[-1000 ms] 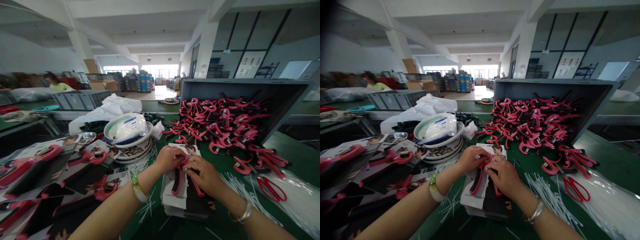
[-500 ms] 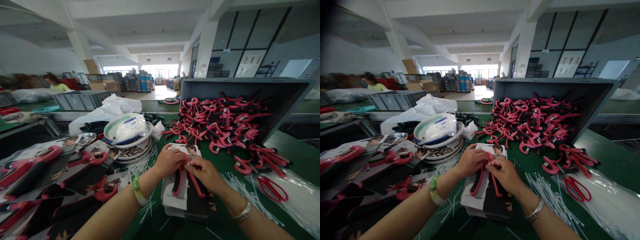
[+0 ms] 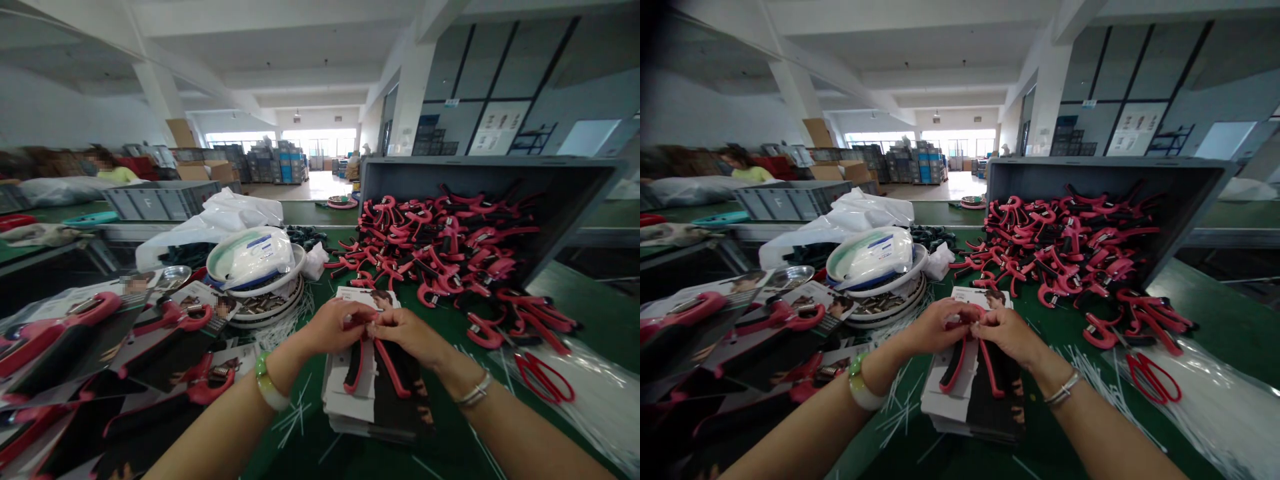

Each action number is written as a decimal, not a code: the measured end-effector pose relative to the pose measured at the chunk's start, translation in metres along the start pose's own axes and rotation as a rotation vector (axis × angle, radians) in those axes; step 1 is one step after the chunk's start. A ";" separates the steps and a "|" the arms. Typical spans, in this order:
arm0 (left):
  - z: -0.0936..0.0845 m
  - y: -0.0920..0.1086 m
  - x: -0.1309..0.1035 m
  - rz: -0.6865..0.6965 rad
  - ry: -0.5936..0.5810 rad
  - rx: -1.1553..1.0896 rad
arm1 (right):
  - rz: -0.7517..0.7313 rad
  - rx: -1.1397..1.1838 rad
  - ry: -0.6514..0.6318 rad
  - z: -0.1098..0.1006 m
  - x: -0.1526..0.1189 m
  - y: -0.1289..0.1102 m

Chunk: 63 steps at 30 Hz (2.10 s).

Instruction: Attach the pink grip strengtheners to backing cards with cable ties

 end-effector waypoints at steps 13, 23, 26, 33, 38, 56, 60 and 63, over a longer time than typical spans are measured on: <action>0.023 0.003 -0.009 0.088 0.414 0.067 | -0.319 -0.138 0.468 0.018 -0.015 0.014; 0.019 0.025 -0.009 0.508 0.586 0.333 | -0.416 -0.619 0.258 0.012 -0.004 0.009; 0.015 0.026 -0.013 0.372 0.546 0.311 | -0.571 -0.665 0.296 0.011 -0.005 0.013; 0.011 0.020 -0.034 -0.284 0.121 0.257 | -0.749 -0.702 0.364 0.007 -0.016 0.011; 0.014 0.025 -0.031 -0.402 0.122 0.315 | -0.647 -0.866 0.105 0.007 -0.023 -0.008; 0.039 0.026 -0.102 -0.503 0.610 -0.453 | -0.596 -0.773 0.101 0.016 -0.060 -0.023; 0.040 0.028 -0.086 -0.346 0.562 -0.158 | -0.516 -0.499 0.216 0.025 -0.054 -0.023; 0.039 0.026 -0.081 -0.227 0.562 -0.028 | -0.412 -0.367 0.224 0.031 -0.050 -0.019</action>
Point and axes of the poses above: each hand's wrist, its own x-axis towards the middle knuckle, its own z-axis out of the palm, y = z × x, the point moved 1 cm from there along x, towards the middle knuckle, and after that the axes turned 6 degrees about -x, right-handed, at the moved point
